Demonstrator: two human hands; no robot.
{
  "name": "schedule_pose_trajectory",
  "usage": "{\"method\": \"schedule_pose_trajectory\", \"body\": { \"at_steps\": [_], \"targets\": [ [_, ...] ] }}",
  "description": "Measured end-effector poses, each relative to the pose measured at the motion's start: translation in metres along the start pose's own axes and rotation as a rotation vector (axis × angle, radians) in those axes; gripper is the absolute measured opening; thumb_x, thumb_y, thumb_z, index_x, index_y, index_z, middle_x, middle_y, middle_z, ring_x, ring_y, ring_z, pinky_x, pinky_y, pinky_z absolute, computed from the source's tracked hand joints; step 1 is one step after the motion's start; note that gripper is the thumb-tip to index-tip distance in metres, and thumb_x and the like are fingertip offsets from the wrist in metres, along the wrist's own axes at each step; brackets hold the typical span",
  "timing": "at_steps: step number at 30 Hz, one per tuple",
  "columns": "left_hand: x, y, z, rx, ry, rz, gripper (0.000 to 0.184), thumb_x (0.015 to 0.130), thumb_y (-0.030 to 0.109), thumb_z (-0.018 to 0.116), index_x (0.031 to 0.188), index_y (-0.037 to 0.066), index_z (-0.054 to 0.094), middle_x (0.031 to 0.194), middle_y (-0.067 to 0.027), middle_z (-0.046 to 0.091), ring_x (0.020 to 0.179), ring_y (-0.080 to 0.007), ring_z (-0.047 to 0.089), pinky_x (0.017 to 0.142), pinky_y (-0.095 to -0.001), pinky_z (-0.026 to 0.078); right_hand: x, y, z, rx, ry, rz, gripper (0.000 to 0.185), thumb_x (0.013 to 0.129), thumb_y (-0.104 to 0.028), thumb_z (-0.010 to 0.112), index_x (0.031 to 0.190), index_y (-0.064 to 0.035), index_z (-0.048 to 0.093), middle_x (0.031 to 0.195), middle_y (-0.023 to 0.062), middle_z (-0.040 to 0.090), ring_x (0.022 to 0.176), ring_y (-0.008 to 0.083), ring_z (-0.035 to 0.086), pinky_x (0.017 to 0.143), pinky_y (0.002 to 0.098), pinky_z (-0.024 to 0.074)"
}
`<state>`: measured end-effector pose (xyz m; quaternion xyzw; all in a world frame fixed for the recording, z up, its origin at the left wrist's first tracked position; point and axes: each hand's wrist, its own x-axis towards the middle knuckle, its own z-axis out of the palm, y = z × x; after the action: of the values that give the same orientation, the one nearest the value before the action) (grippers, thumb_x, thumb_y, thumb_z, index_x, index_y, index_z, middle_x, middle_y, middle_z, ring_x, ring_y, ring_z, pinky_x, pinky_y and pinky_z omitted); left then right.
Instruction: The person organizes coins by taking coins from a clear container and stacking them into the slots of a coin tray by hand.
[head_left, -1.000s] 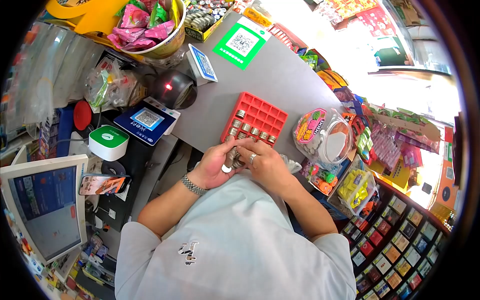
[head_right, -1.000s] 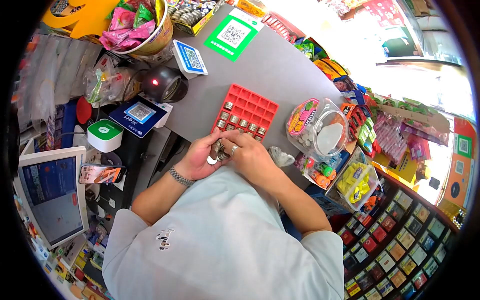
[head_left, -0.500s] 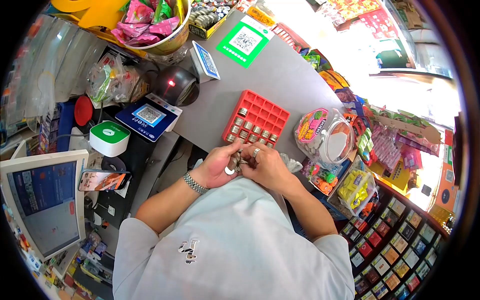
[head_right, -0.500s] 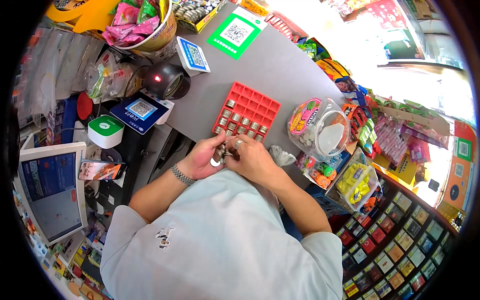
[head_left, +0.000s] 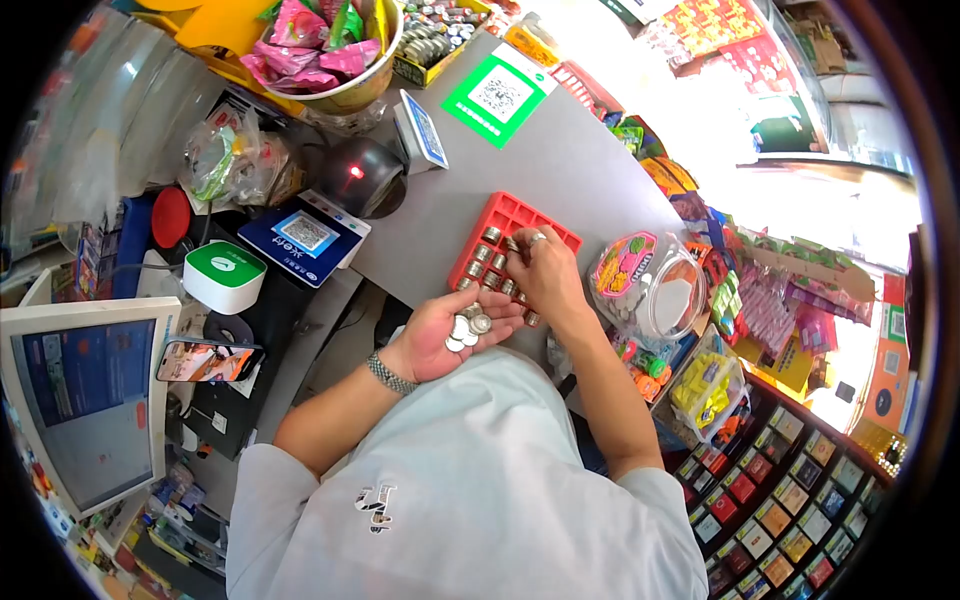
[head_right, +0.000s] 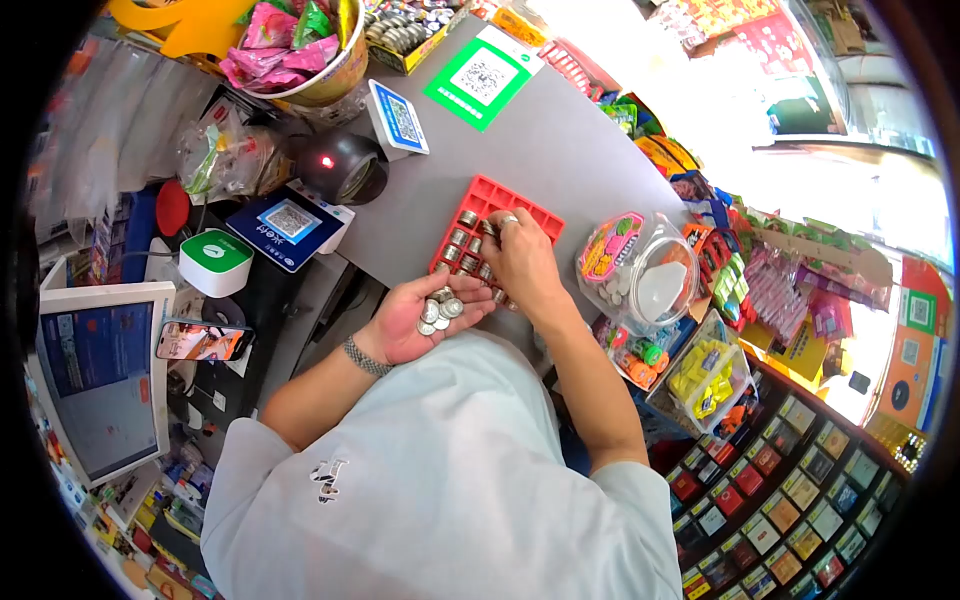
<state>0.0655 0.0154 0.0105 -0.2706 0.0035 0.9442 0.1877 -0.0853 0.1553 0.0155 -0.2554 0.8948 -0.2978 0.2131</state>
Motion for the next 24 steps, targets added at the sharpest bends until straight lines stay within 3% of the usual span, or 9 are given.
{"method": "schedule_pose_trajectory", "body": {
  "at_steps": [4, 13, 16, 20, 24],
  "targets": [
    [-0.002, -0.001, 0.0, -0.017, -0.006, 0.007, 0.046, 0.113, 0.028, 0.039, 0.128, -0.011, 0.058, 0.133, -0.0261, 0.063, 0.131, -0.0374, 0.059, 0.116, -0.0446, 0.047, -0.002, 0.003, 0.004, -0.189, 0.107, -0.198, 0.021, 0.088, -0.006, 0.074, 0.107, 0.0012, 0.071, 0.103, 0.0155, 0.07, 0.091, 0.0329, 0.071, 0.079, 0.0419, 0.0576],
    [0.002, -0.001, -0.006, 0.017, 0.0, 0.03, 0.049, 0.113, 0.03, 0.039, 0.129, -0.011, 0.058, 0.136, -0.0275, 0.06, 0.134, -0.0409, 0.056, 0.117, -0.0461, 0.047, -0.018, 0.017, 0.021, -0.27, 0.291, -0.494, 0.03, 0.083, -0.001, 0.071, 0.112, -0.0027, 0.07, 0.1, 0.0097, 0.067, 0.098, 0.0293, 0.065, 0.083, 0.0408, 0.0567],
    [0.003, 0.0, -0.004, 0.023, 0.008, 0.027, 0.049, 0.113, 0.03, 0.038, 0.13, -0.011, 0.058, 0.137, -0.0276, 0.06, 0.134, -0.0408, 0.056, 0.117, -0.0459, 0.046, -0.019, 0.02, 0.026, -0.236, 0.308, -0.474, 0.035, 0.078, 0.001, 0.071, 0.112, -0.0029, 0.07, 0.101, 0.0099, 0.068, 0.098, 0.0289, 0.065, 0.084, 0.0398, 0.0565],
    [0.002, 0.001, -0.002, 0.024, 0.01, 0.016, 0.049, 0.113, 0.031, 0.038, 0.13, -0.01, 0.058, 0.137, -0.027, 0.06, 0.134, -0.0406, 0.056, 0.116, -0.0451, 0.047, -0.017, 0.016, 0.029, -0.201, 0.409, -0.416, 0.027, 0.081, 0.004, 0.075, 0.106, -0.0046, 0.071, 0.1, 0.0089, 0.068, 0.091, 0.0285, 0.065, 0.077, 0.0392, 0.0565],
    [0.002, 0.001, -0.003, 0.056, 0.036, 0.018, 0.05, 0.113, 0.033, 0.038, 0.13, -0.009, 0.058, 0.136, -0.026, 0.061, 0.134, -0.0401, 0.056, 0.115, -0.0446, 0.048, -0.02, 0.02, 0.02, -0.265, 0.31, -0.418, 0.036, 0.076, 0.001, 0.072, 0.111, -0.0038, 0.072, 0.103, 0.0088, 0.068, 0.097, 0.0282, 0.064, 0.081, 0.0384, 0.056]
  ]
}}
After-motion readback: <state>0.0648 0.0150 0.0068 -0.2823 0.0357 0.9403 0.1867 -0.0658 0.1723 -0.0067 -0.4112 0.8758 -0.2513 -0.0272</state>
